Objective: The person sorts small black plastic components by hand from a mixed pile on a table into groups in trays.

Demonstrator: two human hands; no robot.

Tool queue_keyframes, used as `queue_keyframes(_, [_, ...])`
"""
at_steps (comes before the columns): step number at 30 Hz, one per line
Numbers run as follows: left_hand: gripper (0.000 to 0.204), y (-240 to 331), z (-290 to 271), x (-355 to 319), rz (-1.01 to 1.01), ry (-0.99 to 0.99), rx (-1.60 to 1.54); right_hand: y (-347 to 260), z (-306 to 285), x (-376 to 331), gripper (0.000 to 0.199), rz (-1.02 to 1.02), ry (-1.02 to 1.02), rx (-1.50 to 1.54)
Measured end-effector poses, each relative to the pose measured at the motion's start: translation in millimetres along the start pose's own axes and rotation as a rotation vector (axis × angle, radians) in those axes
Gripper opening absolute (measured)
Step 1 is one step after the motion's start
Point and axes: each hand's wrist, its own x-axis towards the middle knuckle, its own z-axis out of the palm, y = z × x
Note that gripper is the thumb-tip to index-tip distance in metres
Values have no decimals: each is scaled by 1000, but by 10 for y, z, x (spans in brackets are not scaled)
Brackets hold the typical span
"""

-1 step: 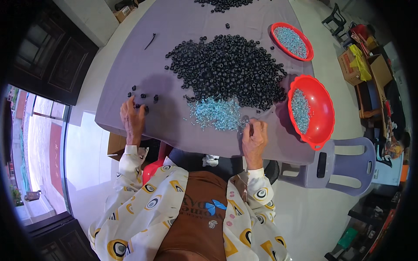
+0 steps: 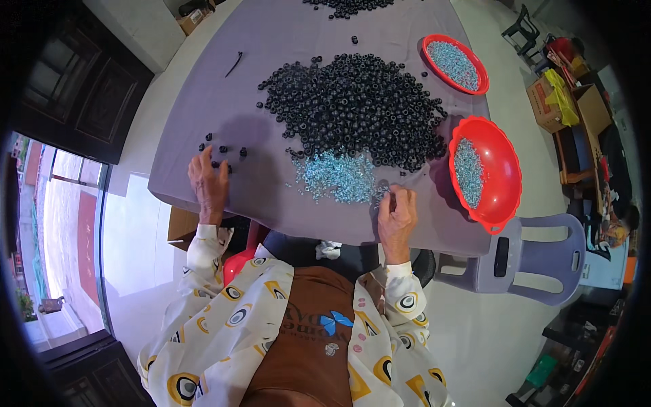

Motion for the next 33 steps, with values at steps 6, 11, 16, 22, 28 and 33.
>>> queue_keyframes(6, [23, 727, 343, 205, 383, -115, -310, 15, -11, -3, 10, 71, 35, 46])
queue_keyframes(11, [23, 860, 808, 296, 437, -218, -338, -32, -53, 39, 7, 121, 65, 108])
queue_keyframes(16, [21, 888, 825, 347, 418, -208, -331, 82, -26, 61, 8, 54, 73, 56])
queue_keyframes(22, [17, 996, 620, 294, 231, -165, -552, 271, -53, 7, 9, 117, 104, 163])
queue_keyframes(28, [16, 1073, 608, 239, 55, -179, -816, 296, -85, 28, 9, 392, 145, 564])
queue_keyframes(33, [17, 969, 629, 176, 15, -231, -725, 331, -79, -15, 10, 336, 171, 574])
